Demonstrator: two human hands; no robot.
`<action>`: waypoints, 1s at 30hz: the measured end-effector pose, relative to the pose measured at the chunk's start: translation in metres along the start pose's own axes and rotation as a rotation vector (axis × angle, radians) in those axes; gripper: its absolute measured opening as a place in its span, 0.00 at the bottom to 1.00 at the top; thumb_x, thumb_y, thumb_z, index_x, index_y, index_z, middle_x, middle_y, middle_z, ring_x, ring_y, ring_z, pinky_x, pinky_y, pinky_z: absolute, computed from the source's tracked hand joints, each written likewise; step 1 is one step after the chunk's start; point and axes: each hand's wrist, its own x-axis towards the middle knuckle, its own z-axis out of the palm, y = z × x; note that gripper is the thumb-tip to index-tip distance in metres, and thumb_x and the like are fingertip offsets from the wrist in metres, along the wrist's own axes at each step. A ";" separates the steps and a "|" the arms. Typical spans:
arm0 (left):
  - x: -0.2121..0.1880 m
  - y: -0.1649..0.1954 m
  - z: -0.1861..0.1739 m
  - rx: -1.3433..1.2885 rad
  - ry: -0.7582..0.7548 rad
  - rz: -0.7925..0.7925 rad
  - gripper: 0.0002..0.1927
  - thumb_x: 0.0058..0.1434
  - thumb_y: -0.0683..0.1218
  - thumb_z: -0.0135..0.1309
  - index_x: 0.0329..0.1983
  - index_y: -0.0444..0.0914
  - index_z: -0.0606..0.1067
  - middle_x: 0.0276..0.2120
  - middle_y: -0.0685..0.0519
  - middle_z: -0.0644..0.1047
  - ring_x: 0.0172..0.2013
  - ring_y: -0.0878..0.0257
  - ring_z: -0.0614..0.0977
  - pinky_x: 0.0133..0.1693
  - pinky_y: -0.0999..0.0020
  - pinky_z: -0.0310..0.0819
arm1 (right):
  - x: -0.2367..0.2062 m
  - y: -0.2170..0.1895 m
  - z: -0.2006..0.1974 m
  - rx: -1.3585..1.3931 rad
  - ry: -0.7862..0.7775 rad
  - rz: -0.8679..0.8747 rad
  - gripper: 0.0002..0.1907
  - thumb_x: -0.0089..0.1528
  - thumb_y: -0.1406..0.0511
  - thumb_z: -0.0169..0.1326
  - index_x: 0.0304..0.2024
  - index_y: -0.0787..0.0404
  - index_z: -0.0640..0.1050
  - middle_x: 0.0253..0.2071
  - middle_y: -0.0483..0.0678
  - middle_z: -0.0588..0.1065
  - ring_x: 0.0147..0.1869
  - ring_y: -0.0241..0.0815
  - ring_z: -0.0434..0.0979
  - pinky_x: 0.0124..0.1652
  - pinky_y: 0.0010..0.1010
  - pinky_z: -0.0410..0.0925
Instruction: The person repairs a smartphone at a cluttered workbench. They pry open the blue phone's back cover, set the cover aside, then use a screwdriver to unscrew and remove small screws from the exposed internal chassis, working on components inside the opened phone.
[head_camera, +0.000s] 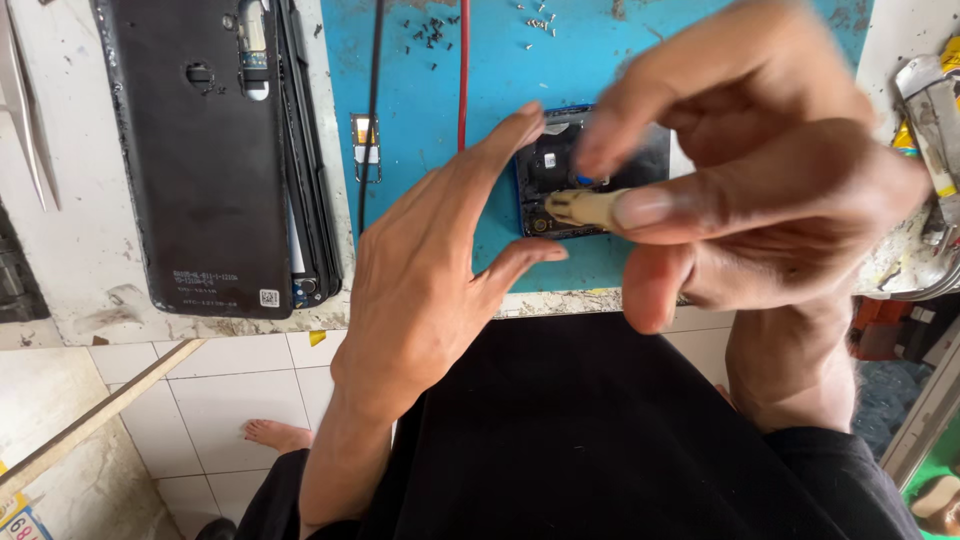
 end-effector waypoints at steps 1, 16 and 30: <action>-0.001 -0.001 0.002 0.046 -0.010 -0.004 0.44 0.57 0.50 0.71 0.72 0.40 0.62 0.62 0.50 0.76 0.58 0.53 0.82 0.57 0.62 0.78 | 0.001 -0.002 0.000 -0.004 -0.001 0.009 0.11 0.62 0.70 0.57 0.48 0.67 0.78 0.44 0.65 0.75 0.44 0.54 0.83 0.38 0.36 0.82; -0.014 -0.004 0.010 0.217 0.001 -0.053 0.45 0.61 0.51 0.70 0.75 0.40 0.59 0.65 0.63 0.77 0.35 0.65 0.77 0.41 0.71 0.78 | 0.026 -0.010 0.016 0.008 -0.106 -0.100 0.09 0.62 0.71 0.61 0.42 0.72 0.76 0.40 0.61 0.78 0.40 0.53 0.87 0.38 0.41 0.82; -0.015 -0.015 0.013 0.191 0.034 0.031 0.42 0.61 0.53 0.70 0.74 0.40 0.63 0.66 0.59 0.76 0.40 0.66 0.83 0.46 0.71 0.81 | 0.018 -0.013 0.020 -0.010 0.065 -0.016 0.07 0.66 0.70 0.55 0.42 0.69 0.73 0.41 0.63 0.77 0.41 0.49 0.84 0.39 0.41 0.81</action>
